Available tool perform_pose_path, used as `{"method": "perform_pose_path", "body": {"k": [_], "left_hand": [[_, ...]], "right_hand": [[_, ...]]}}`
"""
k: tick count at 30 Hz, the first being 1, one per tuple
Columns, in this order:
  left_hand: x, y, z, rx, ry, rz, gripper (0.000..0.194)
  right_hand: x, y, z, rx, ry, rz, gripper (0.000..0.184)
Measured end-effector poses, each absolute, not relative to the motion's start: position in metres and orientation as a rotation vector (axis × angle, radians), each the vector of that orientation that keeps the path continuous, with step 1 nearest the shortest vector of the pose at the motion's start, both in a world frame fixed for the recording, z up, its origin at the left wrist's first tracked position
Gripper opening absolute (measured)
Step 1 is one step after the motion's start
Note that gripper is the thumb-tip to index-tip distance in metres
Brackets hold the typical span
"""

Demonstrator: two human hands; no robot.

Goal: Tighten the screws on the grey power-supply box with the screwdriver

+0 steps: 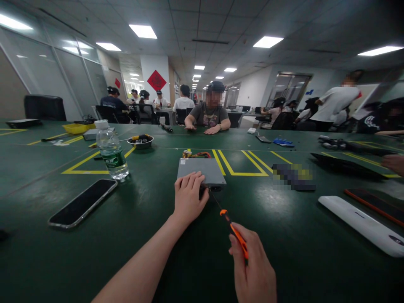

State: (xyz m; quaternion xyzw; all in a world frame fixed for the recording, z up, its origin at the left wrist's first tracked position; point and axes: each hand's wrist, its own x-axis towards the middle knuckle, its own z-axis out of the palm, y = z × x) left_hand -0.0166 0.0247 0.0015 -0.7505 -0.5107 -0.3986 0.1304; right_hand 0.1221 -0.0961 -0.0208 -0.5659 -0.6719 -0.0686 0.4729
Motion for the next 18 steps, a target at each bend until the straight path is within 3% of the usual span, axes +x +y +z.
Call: {"method": "perform_pose_path", "body": {"k": [18], "left_hand": [[-0.0168,0.0247,0.0014,-2.186,-1.479,-1.169,0.026]], "right_hand": [[0.1185,-0.0947,-0.0207,-1.377,-1.753,-0.188,0.027]]}}
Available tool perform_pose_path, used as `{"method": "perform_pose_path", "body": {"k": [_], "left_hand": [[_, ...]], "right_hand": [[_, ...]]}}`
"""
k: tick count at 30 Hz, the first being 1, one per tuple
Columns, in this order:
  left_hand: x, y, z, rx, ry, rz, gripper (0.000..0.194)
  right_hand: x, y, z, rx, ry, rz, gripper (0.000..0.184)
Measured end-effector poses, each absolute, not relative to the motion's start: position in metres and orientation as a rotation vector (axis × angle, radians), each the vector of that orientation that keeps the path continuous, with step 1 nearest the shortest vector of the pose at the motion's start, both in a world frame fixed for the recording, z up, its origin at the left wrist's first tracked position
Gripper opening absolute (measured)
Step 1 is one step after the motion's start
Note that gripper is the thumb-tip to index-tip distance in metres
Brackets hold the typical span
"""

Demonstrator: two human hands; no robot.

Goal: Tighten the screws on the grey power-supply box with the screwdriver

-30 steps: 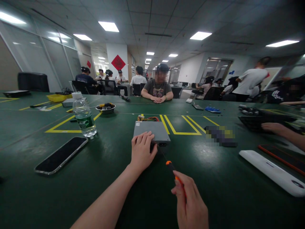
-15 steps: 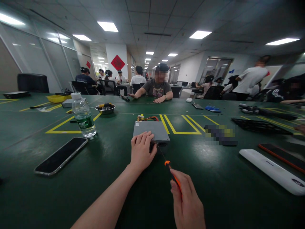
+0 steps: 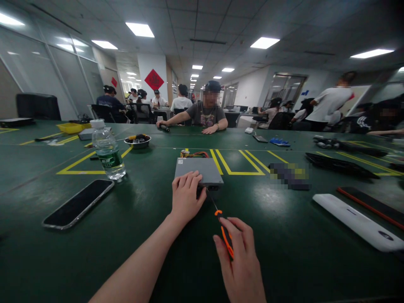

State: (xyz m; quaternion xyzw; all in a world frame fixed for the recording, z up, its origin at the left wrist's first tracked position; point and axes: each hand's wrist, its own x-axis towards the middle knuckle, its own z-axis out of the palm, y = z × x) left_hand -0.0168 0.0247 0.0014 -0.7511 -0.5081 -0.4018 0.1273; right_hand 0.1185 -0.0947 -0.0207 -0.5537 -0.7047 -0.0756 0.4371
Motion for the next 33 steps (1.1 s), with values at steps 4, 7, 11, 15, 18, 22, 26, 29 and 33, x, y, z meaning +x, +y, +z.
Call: {"method": "perform_pose_path", "body": {"k": [4,7,11,15,18,22,26,29,33], "left_hand": [[-0.017,0.024,0.002,-2.19,-1.474,-1.164,0.026],[-0.016,0.024,0.001,-2.188,-1.482,-1.166,0.026],[-0.016,0.025,0.001,-2.191,-1.484,-1.172,0.027],[-0.016,0.024,0.001,-2.201,-1.485,-1.167,0.026],[-0.016,0.024,0.001,-2.199,-1.493,-1.162,0.026],[-0.016,0.024,0.001,-2.195,-1.496,-1.151,0.026],[-0.017,0.024,0.002,-2.191,-1.501,-1.135,0.027],[-0.017,0.024,0.003,-2.2,-1.494,-1.125,0.026],[-0.018,0.024,0.003,-2.201,-1.491,-1.128,0.026]], "right_hand": [[0.117,-0.096,-0.024,-1.302,-1.782,-0.296,0.026],[0.121,-0.098,-0.024,-1.31,-1.732,-0.258,0.024],[0.121,-0.097,-0.019,-1.37,-1.742,-0.089,0.027],[0.118,-0.095,-0.018,-1.363,-1.776,-0.181,0.028],[0.117,-0.097,-0.02,-1.326,-1.755,-0.173,0.023],[0.12,-0.101,-0.02,-1.339,-1.605,-0.032,0.019],[0.126,-0.102,-0.021,-1.321,-1.503,-0.107,0.017],[0.132,-0.1,-0.023,-1.344,-1.472,-0.205,0.017],[0.133,-0.097,-0.022,-1.35,-1.463,-0.253,0.017]]}}
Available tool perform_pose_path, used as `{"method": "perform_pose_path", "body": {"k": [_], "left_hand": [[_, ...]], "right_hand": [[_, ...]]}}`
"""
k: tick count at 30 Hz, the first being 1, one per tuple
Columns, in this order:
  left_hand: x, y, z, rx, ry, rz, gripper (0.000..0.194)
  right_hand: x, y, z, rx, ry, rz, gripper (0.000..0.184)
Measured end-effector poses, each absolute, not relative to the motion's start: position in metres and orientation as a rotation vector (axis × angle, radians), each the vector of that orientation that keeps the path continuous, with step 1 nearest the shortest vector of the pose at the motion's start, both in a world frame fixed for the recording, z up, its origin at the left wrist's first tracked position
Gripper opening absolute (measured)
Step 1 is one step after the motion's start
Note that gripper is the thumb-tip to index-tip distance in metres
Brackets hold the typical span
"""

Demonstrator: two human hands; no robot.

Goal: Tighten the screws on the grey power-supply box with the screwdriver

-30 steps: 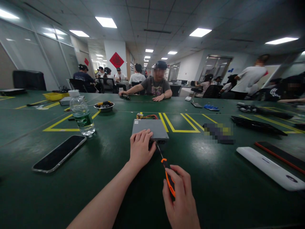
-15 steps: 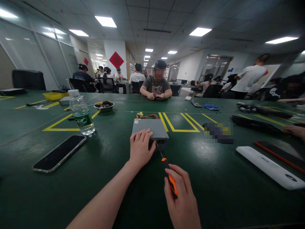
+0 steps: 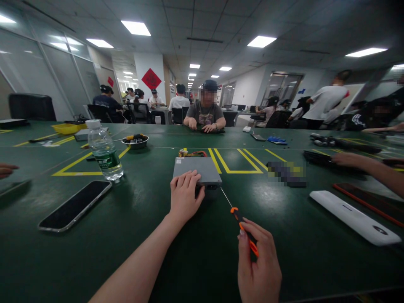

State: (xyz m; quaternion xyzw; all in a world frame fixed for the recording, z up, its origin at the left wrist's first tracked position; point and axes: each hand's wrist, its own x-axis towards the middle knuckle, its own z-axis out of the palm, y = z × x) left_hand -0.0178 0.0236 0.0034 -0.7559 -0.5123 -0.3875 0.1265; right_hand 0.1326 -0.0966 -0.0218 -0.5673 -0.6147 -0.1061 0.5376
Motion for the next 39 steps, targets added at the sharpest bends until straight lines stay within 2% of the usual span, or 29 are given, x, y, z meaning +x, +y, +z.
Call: {"method": "perform_pose_path", "body": {"k": [12,18,24,30,39], "left_hand": [[-0.017,0.025,0.002,-2.19,-1.495,-1.149,0.027],[-0.017,0.025,0.002,-2.188,-1.493,-1.16,0.026],[-0.016,0.026,0.001,-2.188,-1.497,-1.146,0.027],[-0.016,0.025,0.001,-2.186,-1.49,-1.158,0.028],[-0.017,0.025,0.001,-2.201,-1.504,-1.139,0.03]], "right_hand": [[0.126,-0.095,-0.018,-1.387,-1.489,-0.221,0.017],[0.125,-0.096,-0.019,-1.296,-1.56,-0.285,0.027],[0.133,-0.1,-0.019,-1.521,-1.514,-0.103,0.023],[0.126,-0.097,-0.015,-1.346,-1.464,-0.234,0.027],[0.134,-0.1,-0.022,-1.358,-1.481,-0.112,0.022]]}}
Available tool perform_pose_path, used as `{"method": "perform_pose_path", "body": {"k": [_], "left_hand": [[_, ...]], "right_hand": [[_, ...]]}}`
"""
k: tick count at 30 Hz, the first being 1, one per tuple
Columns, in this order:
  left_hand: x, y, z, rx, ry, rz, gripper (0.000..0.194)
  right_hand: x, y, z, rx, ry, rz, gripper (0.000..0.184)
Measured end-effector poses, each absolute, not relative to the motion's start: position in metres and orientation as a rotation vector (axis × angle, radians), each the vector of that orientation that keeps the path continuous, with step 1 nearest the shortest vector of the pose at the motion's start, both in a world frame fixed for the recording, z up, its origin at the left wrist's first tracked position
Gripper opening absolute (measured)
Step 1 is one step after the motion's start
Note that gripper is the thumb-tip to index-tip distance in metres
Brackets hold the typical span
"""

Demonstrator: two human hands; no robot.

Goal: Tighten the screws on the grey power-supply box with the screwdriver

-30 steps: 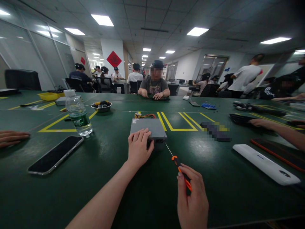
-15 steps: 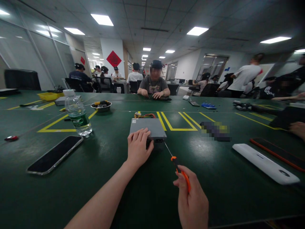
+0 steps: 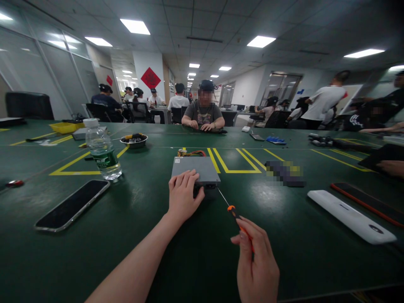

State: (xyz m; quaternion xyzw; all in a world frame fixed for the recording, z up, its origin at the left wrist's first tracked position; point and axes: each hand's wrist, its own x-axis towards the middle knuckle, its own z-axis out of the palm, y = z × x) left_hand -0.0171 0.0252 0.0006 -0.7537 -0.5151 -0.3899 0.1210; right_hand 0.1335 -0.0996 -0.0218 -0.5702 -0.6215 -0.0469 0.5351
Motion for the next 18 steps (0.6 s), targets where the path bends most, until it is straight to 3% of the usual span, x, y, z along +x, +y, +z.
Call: {"method": "perform_pose_path", "body": {"k": [7,13,18], "left_hand": [[-0.0173,0.0241,0.0015,-2.202,-1.495,-1.141,0.029],[-0.0172,0.0243,0.0013,-2.203,-1.494,-1.143,0.03],[-0.0172,0.0242,0.0016,-2.192,-1.487,-1.156,0.03]], "right_hand": [[0.1257,-0.098,-0.0175,-1.297,-1.49,-0.152,0.026],[0.1256,-0.1037,-0.019,-1.553,-1.372,0.064,0.028],[0.1263,-0.0971,-0.0184,-1.381,-1.487,-0.177,0.028]]}}
